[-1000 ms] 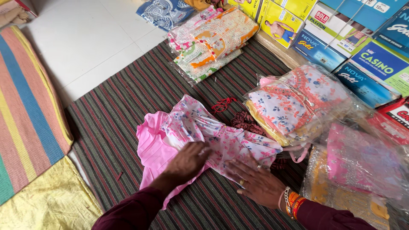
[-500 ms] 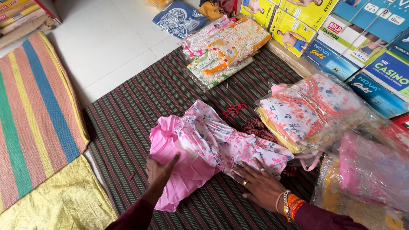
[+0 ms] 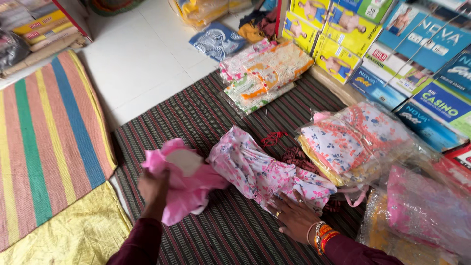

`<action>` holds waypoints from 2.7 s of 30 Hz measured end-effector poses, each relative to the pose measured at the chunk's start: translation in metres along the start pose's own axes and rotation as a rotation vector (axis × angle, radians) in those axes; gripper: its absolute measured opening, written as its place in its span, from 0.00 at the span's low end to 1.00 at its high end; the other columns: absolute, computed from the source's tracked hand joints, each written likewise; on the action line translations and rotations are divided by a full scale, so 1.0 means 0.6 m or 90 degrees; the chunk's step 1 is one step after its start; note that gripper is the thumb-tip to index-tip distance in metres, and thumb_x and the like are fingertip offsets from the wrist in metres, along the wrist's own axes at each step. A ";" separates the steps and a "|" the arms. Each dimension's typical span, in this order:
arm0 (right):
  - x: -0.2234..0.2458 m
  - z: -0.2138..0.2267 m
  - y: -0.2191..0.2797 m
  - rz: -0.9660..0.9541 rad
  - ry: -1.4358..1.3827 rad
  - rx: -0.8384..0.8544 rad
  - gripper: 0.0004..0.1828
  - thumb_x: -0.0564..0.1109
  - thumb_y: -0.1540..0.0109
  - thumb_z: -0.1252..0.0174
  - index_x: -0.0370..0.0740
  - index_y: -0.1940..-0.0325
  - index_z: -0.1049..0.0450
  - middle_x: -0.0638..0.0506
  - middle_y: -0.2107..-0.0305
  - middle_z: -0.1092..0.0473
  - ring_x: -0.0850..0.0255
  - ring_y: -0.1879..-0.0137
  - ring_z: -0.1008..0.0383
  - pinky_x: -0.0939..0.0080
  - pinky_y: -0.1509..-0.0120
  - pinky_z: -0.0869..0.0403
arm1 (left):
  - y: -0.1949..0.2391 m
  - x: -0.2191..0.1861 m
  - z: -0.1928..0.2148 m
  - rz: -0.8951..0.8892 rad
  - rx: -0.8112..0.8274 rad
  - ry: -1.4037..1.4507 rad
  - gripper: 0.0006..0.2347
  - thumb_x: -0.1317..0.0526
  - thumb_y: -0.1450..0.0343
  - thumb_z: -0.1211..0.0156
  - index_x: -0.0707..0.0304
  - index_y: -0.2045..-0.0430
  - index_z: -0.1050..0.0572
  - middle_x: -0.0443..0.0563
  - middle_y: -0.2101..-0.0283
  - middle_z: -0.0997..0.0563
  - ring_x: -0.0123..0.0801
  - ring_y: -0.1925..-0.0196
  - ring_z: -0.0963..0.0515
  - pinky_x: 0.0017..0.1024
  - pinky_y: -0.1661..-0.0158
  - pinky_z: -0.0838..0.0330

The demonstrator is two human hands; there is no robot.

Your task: The person sits on a mat in a shop and handles several packaged clothing items. They remove a yellow garment and a brown patterned cloth from their plastic packaging, unfold them, and then fold them back up. They also handle a pink floral garment, unfolding and folding it as well.

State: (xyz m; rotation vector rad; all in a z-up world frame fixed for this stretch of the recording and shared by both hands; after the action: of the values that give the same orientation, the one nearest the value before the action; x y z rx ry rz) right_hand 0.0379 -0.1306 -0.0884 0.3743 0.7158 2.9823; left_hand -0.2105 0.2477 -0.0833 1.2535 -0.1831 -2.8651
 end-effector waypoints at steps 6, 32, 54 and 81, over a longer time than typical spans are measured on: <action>0.017 0.066 0.006 0.043 -0.006 0.035 0.43 0.54 0.36 0.41 0.49 0.21 0.51 0.46 0.22 0.62 0.49 0.17 0.71 0.31 0.20 0.63 | 0.009 -0.122 0.108 -0.289 -0.177 0.061 0.30 0.57 0.36 0.25 0.79 0.44 0.29 0.71 0.51 0.19 0.52 0.52 0.18 0.46 0.50 0.24; 0.220 0.572 0.520 0.378 -1.507 -0.581 0.31 0.68 0.40 0.49 0.48 0.40 0.27 0.50 0.48 0.25 0.53 0.43 0.25 0.42 0.39 0.29 | 0.722 -0.708 0.336 -0.962 0.189 0.303 0.19 0.70 0.40 0.33 0.63 0.54 0.24 0.61 0.50 0.21 0.56 0.42 0.26 0.44 0.41 0.33; 0.078 0.521 0.477 0.200 -1.460 -0.778 0.24 0.54 0.41 0.38 0.50 0.41 0.27 0.51 0.48 0.24 0.53 0.40 0.25 0.42 0.35 0.29 | 0.588 -0.637 0.226 -0.176 0.571 0.794 0.12 0.66 0.31 0.34 0.72 0.59 0.27 0.54 0.62 0.19 0.33 0.62 0.21 0.33 0.60 0.26; 0.110 0.545 0.503 0.238 -1.379 -0.838 0.20 0.50 0.39 0.36 0.47 0.44 0.27 0.54 0.50 0.26 0.59 0.42 0.27 0.50 0.36 0.30 | 0.729 -0.688 0.306 -0.949 0.214 0.268 0.36 0.60 0.42 0.23 0.66 0.38 0.34 0.71 0.34 0.32 0.63 0.33 0.35 0.50 0.36 0.41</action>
State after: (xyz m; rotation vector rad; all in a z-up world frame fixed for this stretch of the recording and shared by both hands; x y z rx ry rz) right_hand 0.0564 -0.2482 0.3454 2.4438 -1.3054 0.8621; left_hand -0.0811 -0.1448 0.3906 3.0072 0.5447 -3.4111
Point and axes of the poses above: each hand's wrist, its own y-axis away from the middle knuckle, its own z-axis out of the back of the hand, x = y × z, the point moved 3 cm from there along -y, towards the middle knuckle
